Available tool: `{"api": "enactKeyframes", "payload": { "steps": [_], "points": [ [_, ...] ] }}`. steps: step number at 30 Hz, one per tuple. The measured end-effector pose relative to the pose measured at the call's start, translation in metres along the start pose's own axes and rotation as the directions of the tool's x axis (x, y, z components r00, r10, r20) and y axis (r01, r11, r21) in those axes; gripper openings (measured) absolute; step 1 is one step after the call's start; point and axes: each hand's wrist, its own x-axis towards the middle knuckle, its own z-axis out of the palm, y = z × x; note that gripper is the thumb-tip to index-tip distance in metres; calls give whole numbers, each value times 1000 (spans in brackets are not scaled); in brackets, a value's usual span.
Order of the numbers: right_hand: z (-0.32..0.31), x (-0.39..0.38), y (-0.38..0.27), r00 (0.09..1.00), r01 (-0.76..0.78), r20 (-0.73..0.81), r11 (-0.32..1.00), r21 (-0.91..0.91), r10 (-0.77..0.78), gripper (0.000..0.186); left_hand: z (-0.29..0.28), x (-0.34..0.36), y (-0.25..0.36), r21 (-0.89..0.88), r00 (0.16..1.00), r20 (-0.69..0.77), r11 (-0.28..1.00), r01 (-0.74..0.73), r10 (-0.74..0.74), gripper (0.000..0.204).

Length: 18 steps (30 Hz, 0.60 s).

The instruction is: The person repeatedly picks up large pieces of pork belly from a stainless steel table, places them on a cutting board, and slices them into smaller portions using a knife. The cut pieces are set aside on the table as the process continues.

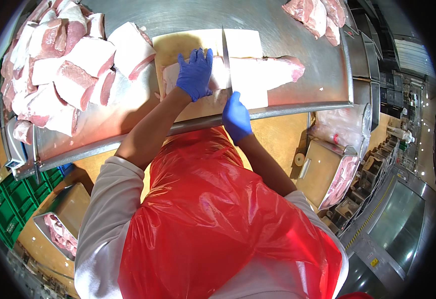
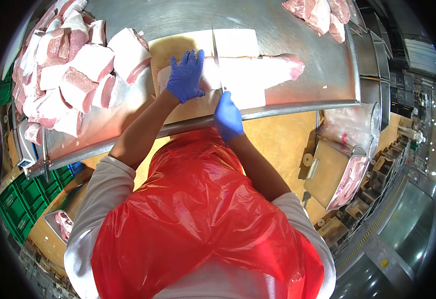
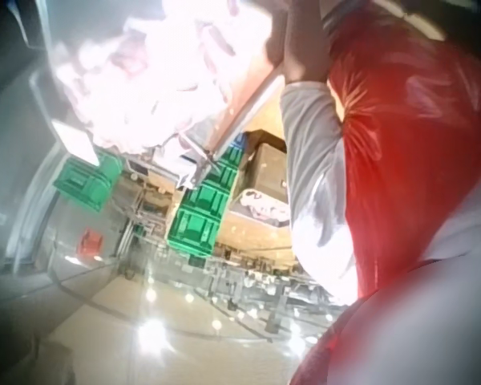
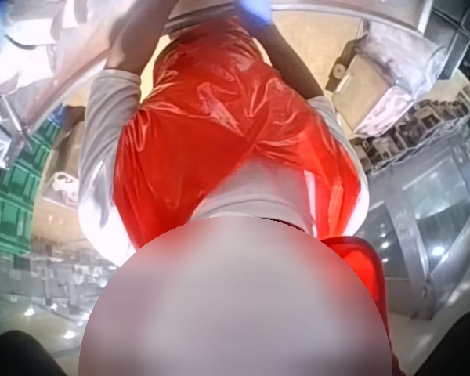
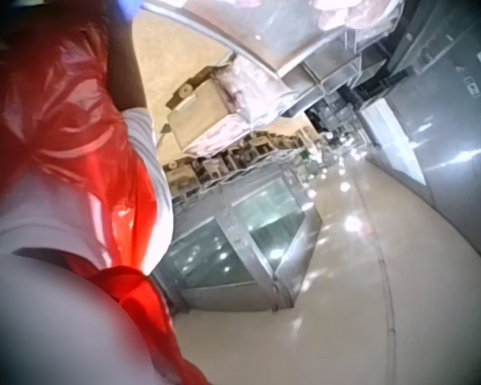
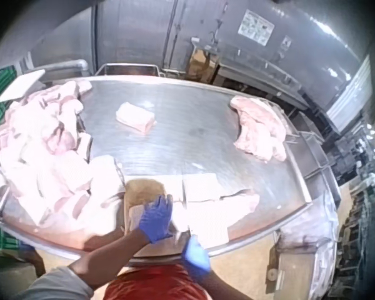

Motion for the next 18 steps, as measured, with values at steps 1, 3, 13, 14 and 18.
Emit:
{"api": "enactKeyframes", "payload": {
  "steps": [1,3,13,14,18],
  "points": [
    [10,-17,22,997,78,15,997,14,-78,25,1,2,0,6,1000,-4,1000,7,-7,123],
    [7,-52,30,995,-18,101,995,95,8,26,-2,2,-2,-8,998,62,1000,15,-14,121],
    [-4,61,-9,987,112,109,993,43,-116,17,31,0,6,34,965,-259,998,52,-41,78],
    [-5,53,-9,988,96,114,991,89,-106,16,27,0,1,55,970,-244,998,38,-24,79],
    [8,-18,50,985,91,136,987,129,-109,21,5,-1,-2,71,991,-132,997,-5,14,84]
  ]
}}
